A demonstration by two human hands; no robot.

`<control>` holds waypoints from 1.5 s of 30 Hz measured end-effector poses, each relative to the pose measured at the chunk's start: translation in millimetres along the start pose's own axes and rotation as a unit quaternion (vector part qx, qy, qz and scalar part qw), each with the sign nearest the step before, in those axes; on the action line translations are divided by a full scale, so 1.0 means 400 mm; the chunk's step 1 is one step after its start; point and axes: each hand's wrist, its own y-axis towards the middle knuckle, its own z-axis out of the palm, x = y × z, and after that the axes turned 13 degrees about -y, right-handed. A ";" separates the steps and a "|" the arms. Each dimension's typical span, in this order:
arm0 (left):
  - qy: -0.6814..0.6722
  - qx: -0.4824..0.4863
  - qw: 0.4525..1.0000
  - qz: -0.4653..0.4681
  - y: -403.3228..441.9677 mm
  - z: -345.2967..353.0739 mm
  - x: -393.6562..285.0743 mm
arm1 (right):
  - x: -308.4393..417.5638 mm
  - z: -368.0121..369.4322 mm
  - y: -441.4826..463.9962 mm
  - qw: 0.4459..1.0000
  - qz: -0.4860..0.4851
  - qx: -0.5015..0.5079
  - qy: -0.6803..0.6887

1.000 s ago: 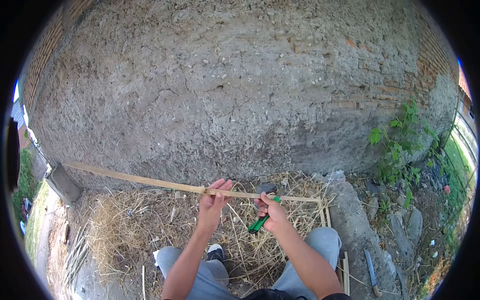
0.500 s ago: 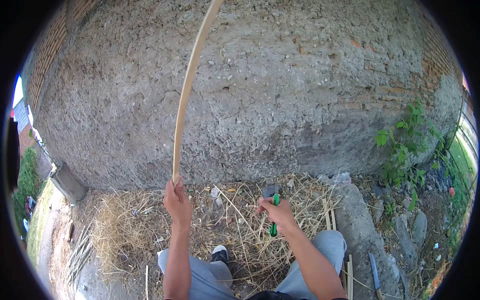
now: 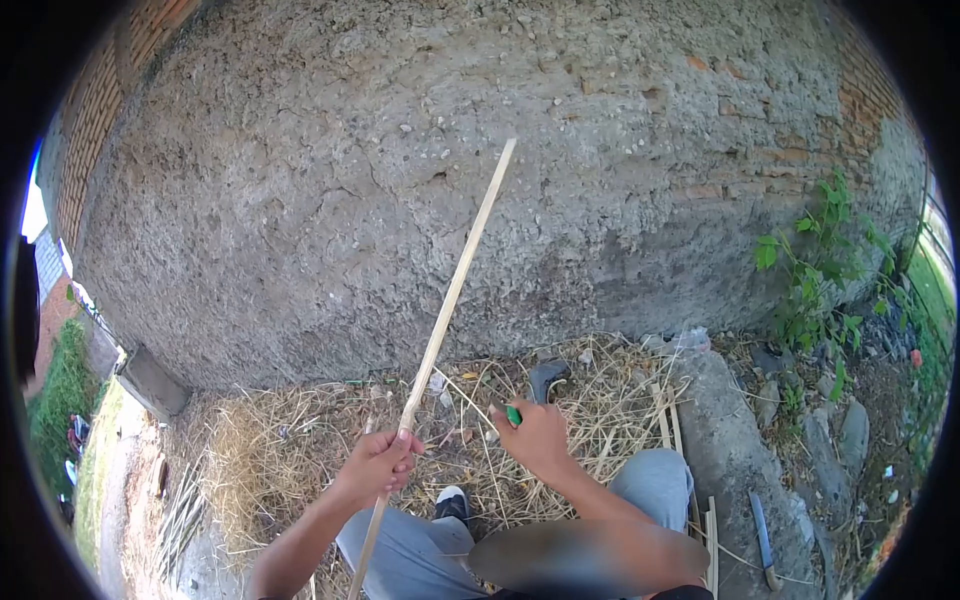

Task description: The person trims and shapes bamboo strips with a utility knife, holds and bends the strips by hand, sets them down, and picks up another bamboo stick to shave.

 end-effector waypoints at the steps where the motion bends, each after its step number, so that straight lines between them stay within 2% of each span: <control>1: -0.022 -0.017 1.000 -0.013 -0.003 0.018 0.032 | 0.000 0.017 -0.010 0.999 -0.030 0.005 -0.039; 2: -0.019 -0.017 0.999 -0.021 0.002 0.025 0.074 | 0.000 0.036 -0.022 0.999 -0.022 0.008 -0.037; 4: -0.057 -0.080 0.995 0.020 0.028 0.023 0.170 | 0.003 0.065 -0.043 0.997 -0.063 0.003 -0.046; 9: 0.058 -0.110 0.990 0.063 0.050 0.061 0.273 | 0.024 0.071 -0.058 0.982 -0.070 0.110 -0.136; 10: 0.057 -0.109 0.991 0.061 0.055 0.066 0.285 | 0.023 0.073 -0.061 0.982 -0.068 0.111 -0.138; 12: 0.112 -0.107 0.978 0.141 0.070 0.066 0.312 | 0.022 0.079 -0.061 0.981 -0.092 0.083 -0.146; 13: 0.111 -0.107 0.978 0.141 0.075 0.060 0.321 | 0.024 0.078 -0.060 0.981 -0.092 0.083 -0.147; 16: 0.119 -0.108 0.980 0.119 0.073 0.057 0.316 | 0.026 0.077 -0.058 0.976 -0.096 0.077 -0.180; 18: -0.070 -0.043 0.995 -0.052 0.038 0.085 0.259 | 0.019 0.086 -0.062 0.973 -0.113 0.048 -0.194; 25: -0.083 -0.041 0.993 -0.074 0.015 0.089 0.252 | 0.007 0.113 -0.070 0.966 -0.132 0.008 -0.222; 27: -0.066 -0.044 0.995 -0.059 0.011 0.088 0.259 | -0.003 0.118 -0.070 0.959 -0.164 -0.017 -0.230; 37: -0.036 -0.043 0.995 -0.083 0.010 0.079 0.252 | -0.012 0.127 -0.055 0.959 -0.157 -0.025 -0.236; 43: 0.012 -0.068 0.996 -0.057 0.033 0.079 0.270 | -0.020 0.131 -0.037 0.960 -0.145 -0.048 -0.237; 45: 0.183 -0.084 0.977 0.072 0.057 0.054 0.325 | -0.033 0.136 -0.031 0.963 -0.125 -0.044 -0.233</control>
